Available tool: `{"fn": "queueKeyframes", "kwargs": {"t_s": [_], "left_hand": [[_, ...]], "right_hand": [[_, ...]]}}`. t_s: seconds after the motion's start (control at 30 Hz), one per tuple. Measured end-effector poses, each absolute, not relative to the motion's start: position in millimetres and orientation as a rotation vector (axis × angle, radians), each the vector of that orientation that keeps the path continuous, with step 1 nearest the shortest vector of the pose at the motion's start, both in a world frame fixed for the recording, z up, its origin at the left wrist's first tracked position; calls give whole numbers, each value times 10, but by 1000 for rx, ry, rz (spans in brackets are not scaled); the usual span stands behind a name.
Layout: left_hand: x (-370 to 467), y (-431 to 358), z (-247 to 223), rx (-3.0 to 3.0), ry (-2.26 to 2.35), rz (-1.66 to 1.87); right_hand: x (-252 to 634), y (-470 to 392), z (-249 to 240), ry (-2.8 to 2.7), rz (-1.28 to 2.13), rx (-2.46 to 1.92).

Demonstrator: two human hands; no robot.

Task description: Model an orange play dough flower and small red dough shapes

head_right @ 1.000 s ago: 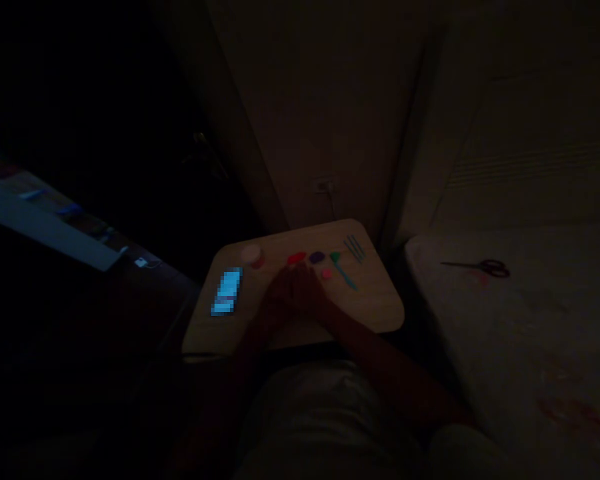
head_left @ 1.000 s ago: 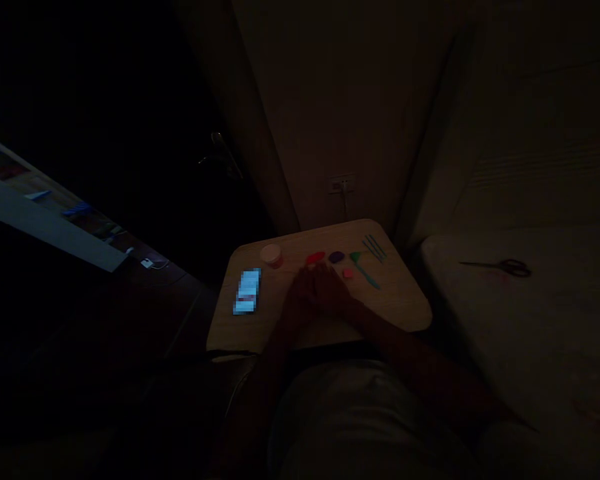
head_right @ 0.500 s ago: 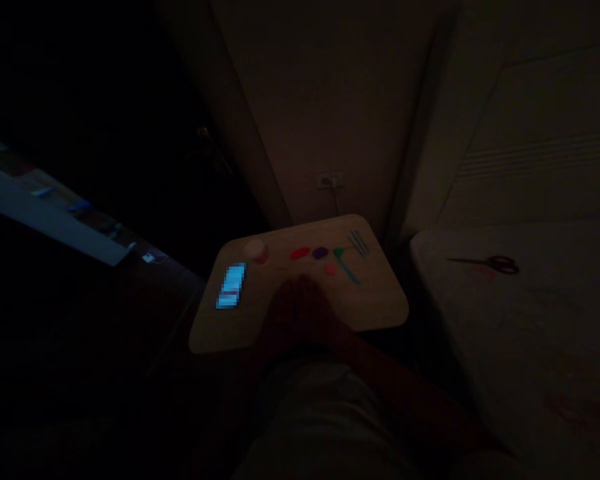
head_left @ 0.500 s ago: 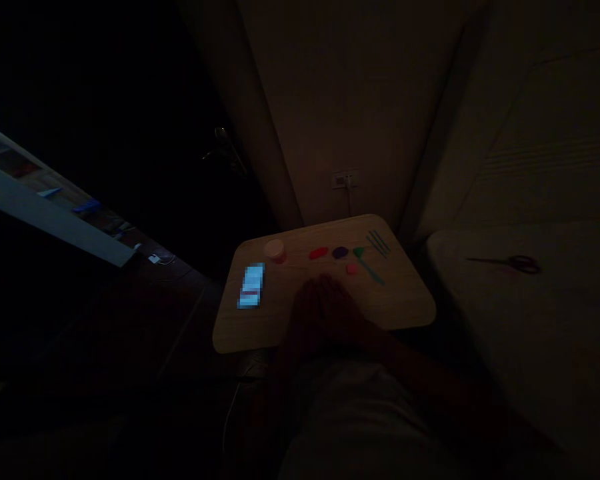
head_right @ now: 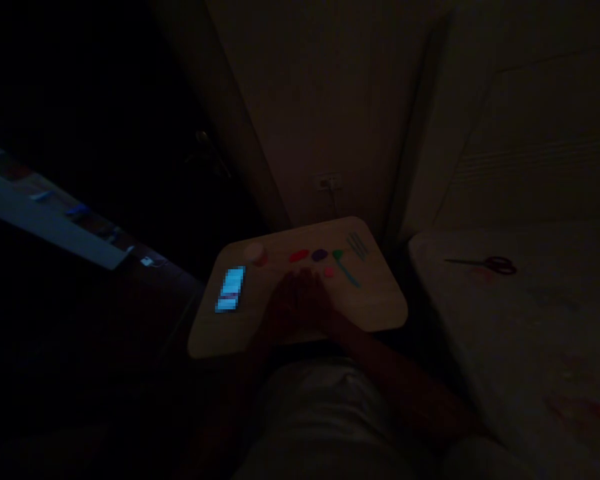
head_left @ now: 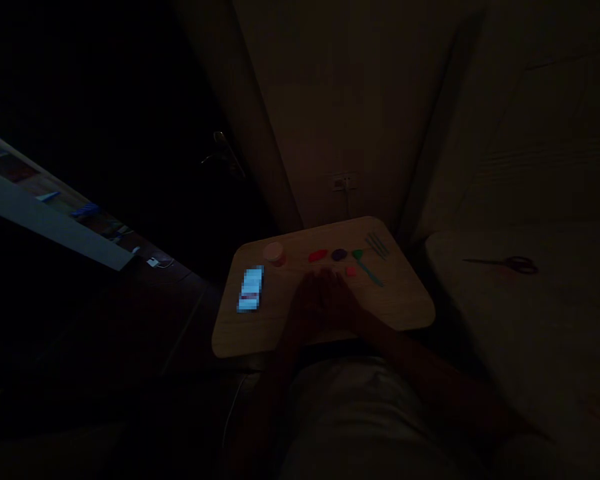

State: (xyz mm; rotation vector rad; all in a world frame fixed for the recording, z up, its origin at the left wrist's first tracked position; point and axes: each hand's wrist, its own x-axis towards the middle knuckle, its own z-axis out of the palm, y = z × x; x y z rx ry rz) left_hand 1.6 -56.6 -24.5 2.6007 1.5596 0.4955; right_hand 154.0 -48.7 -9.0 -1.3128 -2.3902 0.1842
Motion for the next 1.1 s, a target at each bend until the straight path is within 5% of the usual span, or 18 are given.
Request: {"fn": "queueKeyframes", "kwargs": {"t_s": [0.2, 0.57, 0.9, 1.1], "left_hand": [[9, -945, -307, 2593, 1603, 522], [111, -287, -187, 2589, 1656, 492], [80, -1051, -263, 2637, 1640, 500], [87, -576, -211, 2610, 1610, 400]], "right_hand": [[1596, -802, -103, -2387, 234, -1261], [1483, -115, -35, -2354, 181, -1399], [1614, -869, -130, -2350, 245, -1243], [1566, -422, -84, -2378, 214, -1340]]}}
